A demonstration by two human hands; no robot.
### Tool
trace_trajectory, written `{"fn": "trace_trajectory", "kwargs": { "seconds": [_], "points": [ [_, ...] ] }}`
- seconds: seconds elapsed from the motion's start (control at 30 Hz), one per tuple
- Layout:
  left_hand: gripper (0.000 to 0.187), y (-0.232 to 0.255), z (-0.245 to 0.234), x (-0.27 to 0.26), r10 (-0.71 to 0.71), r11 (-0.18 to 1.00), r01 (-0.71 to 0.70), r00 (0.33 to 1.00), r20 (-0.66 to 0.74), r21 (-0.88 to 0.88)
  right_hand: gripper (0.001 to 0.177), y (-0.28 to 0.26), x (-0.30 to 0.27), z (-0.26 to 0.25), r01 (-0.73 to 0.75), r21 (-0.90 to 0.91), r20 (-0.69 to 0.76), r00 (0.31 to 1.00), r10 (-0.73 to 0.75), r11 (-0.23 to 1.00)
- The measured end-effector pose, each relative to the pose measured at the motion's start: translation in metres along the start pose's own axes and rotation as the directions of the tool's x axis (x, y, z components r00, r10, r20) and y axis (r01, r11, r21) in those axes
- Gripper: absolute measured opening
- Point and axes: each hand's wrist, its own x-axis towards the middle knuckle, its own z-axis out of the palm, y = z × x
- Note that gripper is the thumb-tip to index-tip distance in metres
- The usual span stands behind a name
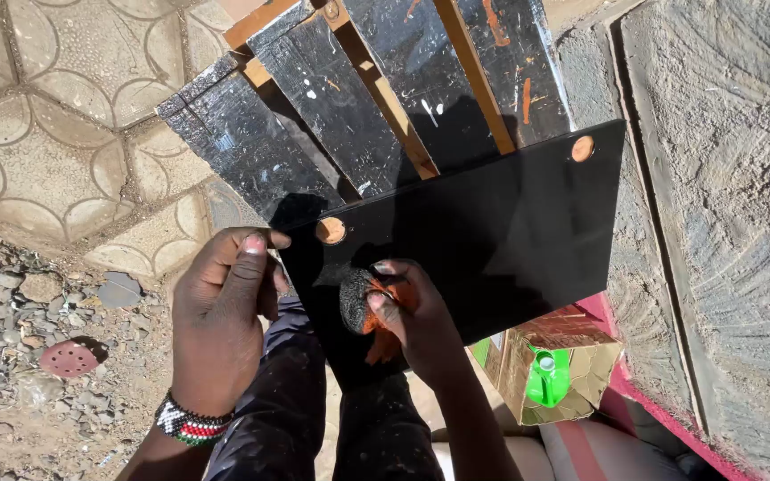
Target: The person paints the edges of a rectangular wooden board black using a sponge. They repeatedly dip the sponge into a paint can and apply the paint to the sides of the board, which is resting on a wooden pallet.
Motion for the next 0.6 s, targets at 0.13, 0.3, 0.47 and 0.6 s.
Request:
{"fn": "trace_trajectory", "kwargs": {
  "seconds": [0.13, 0.3, 0.47, 0.6],
  "points": [
    [0.030, 0.011, 0.049, 0.030, 0.073, 0.971, -0.110, 0.982, 0.175, 0.212, 0.070, 0.083, -0.036, -0.100, 0.240, 0.350, -0.003, 0.967, -0.255, 0.905],
    [0.031, 0.006, 0.113, 0.075, 0.253, 0.689, -0.499, 0.845, 0.472, 0.525, 0.010, 0.166, -0.072, -0.169, 0.394, 0.627, -0.350, 0.913, -0.208, 0.672],
    [0.050, 0.000, 0.160, 0.116, 0.273, 0.508, -0.655, 0.738, 0.617, 0.559, 0.016, 0.216, -0.055, -0.175, 0.476, 0.768, -0.544, 0.838, 0.044, 0.428],
    [0.063, -0.003, 0.191, 0.136, 0.152, 0.399, -0.659, 0.733, 0.663, 0.637, 0.023, 0.211, -0.036, -0.156, 0.466, 0.866, -0.497, 0.844, 0.203, 0.182]
  ]
}}
